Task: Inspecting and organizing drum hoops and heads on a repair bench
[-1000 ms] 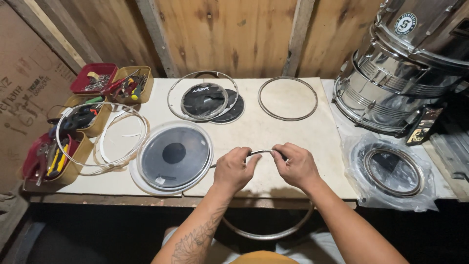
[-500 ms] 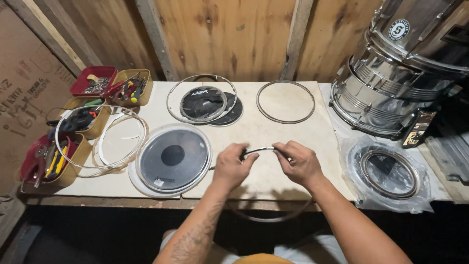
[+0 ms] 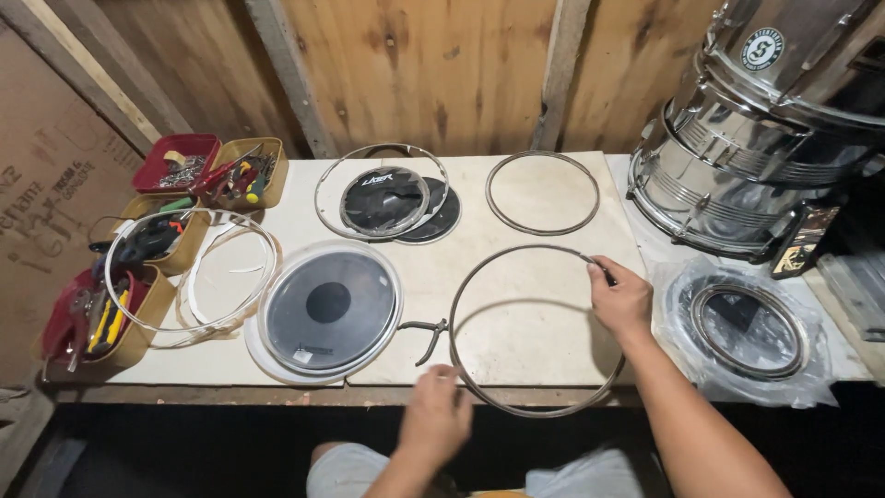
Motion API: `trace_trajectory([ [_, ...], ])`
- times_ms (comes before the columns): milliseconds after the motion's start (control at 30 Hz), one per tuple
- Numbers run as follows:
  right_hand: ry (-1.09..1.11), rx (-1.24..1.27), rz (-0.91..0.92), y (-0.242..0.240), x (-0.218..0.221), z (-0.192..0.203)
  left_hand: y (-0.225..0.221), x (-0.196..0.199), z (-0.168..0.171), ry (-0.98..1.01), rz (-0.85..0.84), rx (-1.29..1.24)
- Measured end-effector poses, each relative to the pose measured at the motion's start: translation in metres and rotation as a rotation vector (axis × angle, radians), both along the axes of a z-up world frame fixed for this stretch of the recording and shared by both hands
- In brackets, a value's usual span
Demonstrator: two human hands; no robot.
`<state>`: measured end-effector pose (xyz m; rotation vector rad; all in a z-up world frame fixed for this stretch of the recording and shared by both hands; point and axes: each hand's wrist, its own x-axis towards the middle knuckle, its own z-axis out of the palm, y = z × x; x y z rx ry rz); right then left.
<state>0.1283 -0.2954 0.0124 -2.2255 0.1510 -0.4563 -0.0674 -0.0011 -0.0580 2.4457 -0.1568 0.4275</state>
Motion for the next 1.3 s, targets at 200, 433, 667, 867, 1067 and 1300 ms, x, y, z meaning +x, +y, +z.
trace_trajectory([
  [200,0.121,0.014,-0.13,-0.012,0.041,-0.029,-0.043,0.006,0.028,-0.179,-0.349,0.198],
  [433,0.295,-0.114,-0.115,-0.011,0.056,-0.032,-0.058,0.051,0.029,-0.162,-0.399,0.095],
  [667,0.431,-0.322,0.025,0.001,0.049,-0.054,-0.043,0.197,0.053,-0.037,-0.127,0.015],
  [867,0.522,-0.33,0.074,-0.011,0.06,-0.056,-0.047,0.31,0.054,0.375,0.053,0.086],
  [1067,0.566,-0.313,0.103,-0.018,0.066,-0.061,-0.061,0.331,0.085,0.463,0.03,0.343],
  [1300,0.51,-0.19,0.132,-0.028,0.069,-0.069,-0.068,0.355,0.052,0.496,0.033,0.328],
])
